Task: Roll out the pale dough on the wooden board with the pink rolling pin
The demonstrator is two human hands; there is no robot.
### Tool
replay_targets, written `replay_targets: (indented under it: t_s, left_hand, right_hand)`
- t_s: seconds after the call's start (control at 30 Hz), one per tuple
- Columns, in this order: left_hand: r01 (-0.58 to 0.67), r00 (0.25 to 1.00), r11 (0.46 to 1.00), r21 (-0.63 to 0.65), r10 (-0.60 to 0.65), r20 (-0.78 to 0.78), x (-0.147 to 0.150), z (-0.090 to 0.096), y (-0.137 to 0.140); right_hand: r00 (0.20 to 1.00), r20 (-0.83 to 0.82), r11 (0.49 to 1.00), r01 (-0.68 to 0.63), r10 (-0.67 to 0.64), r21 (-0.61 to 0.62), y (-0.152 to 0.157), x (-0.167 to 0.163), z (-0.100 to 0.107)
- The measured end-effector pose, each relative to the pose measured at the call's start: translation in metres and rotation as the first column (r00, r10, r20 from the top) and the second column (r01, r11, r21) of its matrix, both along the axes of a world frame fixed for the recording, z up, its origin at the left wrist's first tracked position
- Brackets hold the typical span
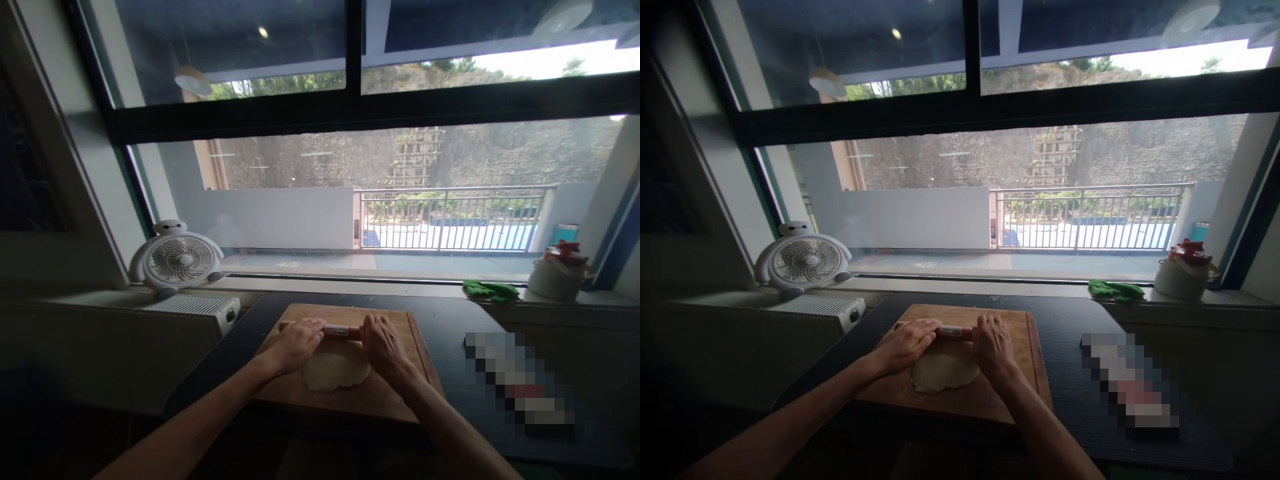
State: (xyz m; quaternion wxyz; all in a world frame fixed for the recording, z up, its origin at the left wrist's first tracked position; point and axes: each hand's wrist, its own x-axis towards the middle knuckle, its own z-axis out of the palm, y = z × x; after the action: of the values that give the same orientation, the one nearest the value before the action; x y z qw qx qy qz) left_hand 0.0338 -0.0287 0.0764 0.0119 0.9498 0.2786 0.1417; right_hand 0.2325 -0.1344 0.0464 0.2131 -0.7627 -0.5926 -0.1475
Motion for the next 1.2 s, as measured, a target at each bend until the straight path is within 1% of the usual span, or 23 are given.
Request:
replay_targets:
  t_s: [0.07, 0.13, 0.27, 0.37, 0.43, 0.53, 0.67, 0.73, 0.77, 0.83, 0.93, 1.07, 1.13, 1.2]
  left_hand:
    - [-0.010, 1.000, 0.999, -0.035, 0.009, -0.028, 0.003, 0.002, 0.002]
    - [-0.059, 0.995, 0.996, -0.063, 0.053, -0.086, 0.011, 0.000, 0.012]
    - [-0.200, 0.962, 0.980, -0.017, 0.193, -0.192, 0.037, -0.008, 0.041]
    - [-0.212, 0.951, 0.977, -0.015, 0.203, -0.232, 0.050, -0.009, 0.054]
    - [-0.203, 0.954, 0.979, -0.015, 0.194, -0.230, 0.050, -0.008, 0.052]
    - [-0.183, 0.964, 0.983, -0.011, 0.178, -0.198, 0.036, -0.007, 0.037]
    - [-0.075, 0.992, 0.995, -0.068, 0.067, -0.107, 0.009, -0.008, 0.014]
    - [-0.035, 0.995, 0.995, -0.093, 0.025, -0.097, 0.001, -0.010, 0.007]
    - [-0.036, 0.995, 0.995, -0.090, 0.027, -0.100, 0.001, -0.011, 0.006]
    - [-0.072, 0.992, 0.996, -0.055, 0.066, -0.105, 0.005, -0.015, 0.010]
    - [-0.163, 0.980, 0.986, -0.014, 0.161, -0.118, 0.022, -0.020, 0.029]
    - [-0.296, 0.942, 0.953, -0.070, 0.279, -0.189, 0.048, -0.019, 0.062]
    - [-0.317, 0.932, 0.943, -0.097, 0.291, -0.218, 0.055, -0.017, 0.073]
    - [-0.322, 0.931, 0.941, -0.103, 0.295, -0.217, 0.056, -0.016, 0.075]
  right_hand:
    - [0.999, -0.026, 0.999, 0.038, -0.038, -0.022, 0.013, 0.002, 0.002]
    - [0.997, -0.044, 0.997, 0.068, -0.070, -0.047, 0.027, 0.005, 0.002]
    - [0.994, -0.062, 0.992, 0.080, -0.087, -0.099, 0.053, 0.009, 0.005]
    - [0.995, -0.068, 0.991, 0.064, -0.073, -0.121, 0.059, 0.010, 0.008]
    - [0.996, -0.064, 0.993, 0.050, -0.057, -0.110, 0.052, 0.007, 0.009]
    - [0.999, -0.048, 0.997, 0.021, -0.024, -0.067, 0.027, -0.001, 0.001]
    - [0.999, 0.016, 0.999, -0.039, 0.039, 0.018, -0.015, -0.010, -0.018]
    - [0.997, 0.034, 0.997, -0.075, 0.074, 0.026, -0.026, -0.012, -0.022]
    - [0.996, 0.025, 0.997, -0.081, 0.081, 0.012, -0.027, -0.011, -0.021]
    - [0.997, -0.012, 0.997, -0.074, 0.073, -0.036, -0.019, -0.009, -0.014]
    - [0.998, -0.053, 0.993, -0.048, 0.043, -0.109, 0.007, -0.001, 0.003]
    - [0.998, -0.060, 0.986, -0.024, 0.014, -0.166, 0.045, 0.010, 0.016]
    - [0.998, -0.060, 0.983, -0.019, 0.008, -0.185, 0.057, 0.013, 0.019]
    - [0.998, -0.057, 0.983, -0.015, 0.004, -0.184, 0.059, 0.013, 0.018]
